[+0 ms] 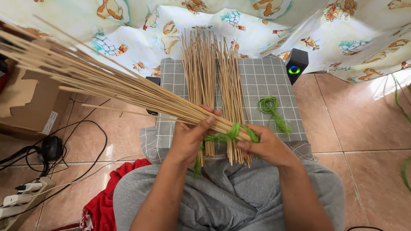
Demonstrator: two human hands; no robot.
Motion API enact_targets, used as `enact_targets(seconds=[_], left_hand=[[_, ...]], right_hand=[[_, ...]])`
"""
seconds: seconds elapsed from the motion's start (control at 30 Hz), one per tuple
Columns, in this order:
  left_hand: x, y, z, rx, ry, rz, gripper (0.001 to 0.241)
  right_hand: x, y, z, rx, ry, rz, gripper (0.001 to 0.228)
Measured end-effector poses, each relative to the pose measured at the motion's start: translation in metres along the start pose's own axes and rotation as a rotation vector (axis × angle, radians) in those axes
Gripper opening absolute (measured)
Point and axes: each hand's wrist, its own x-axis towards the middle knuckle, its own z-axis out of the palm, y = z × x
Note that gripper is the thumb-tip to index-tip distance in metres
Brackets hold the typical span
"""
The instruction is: Bundling and tying long wooden sticks together using green plastic twine.
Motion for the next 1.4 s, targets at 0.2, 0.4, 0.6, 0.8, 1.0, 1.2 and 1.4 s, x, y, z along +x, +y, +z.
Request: enact_targets(seconds=[0.2, 0.4, 0.6, 0.8, 1.0, 1.2, 1.4], left_hand=[[0.007, 0.015, -0.017, -0.082, 0.178, 0.005, 0.024], [0.01, 0.017, -0.027, -0.109, 0.298, -0.013, 0.023], [0.012, 0.012, -0.025, -0.079, 0.34, -0.007, 0.025], [0.008, -0.001, -0.01, 0.03, 0.251, -0.034, 0.026], [-0.001, -0.011, 0.008, 0.034, 0.136, -0.069, 0.032], [-0.008, -0.001, 0.013, 0.063, 0.059, -0.041, 0.034], [-0.002, 0.008, -0.002, 0.089, 0.114, 0.002, 0.03]], right_hand=[[-0.023, 0.015, -0.027, 0.125, 0.229, 0.01, 0.017], [-0.025, 0.044, -0.081, 0.274, 0.573, -0.057, 0.022], [-0.032, 0.021, -0.089, 0.699, 0.668, -0.119, 0.048], [-0.002, 0.021, -0.066, 0.682, 0.767, -0.114, 0.032], [0.011, -0.046, 0.002, 0.118, 0.457, -0.149, 0.037], [0.016, -0.047, 0.014, -0.144, -0.018, 0.042, 0.032], [-0.006, -0.044, 0.007, 0.076, 0.012, 0.109, 0.026]])
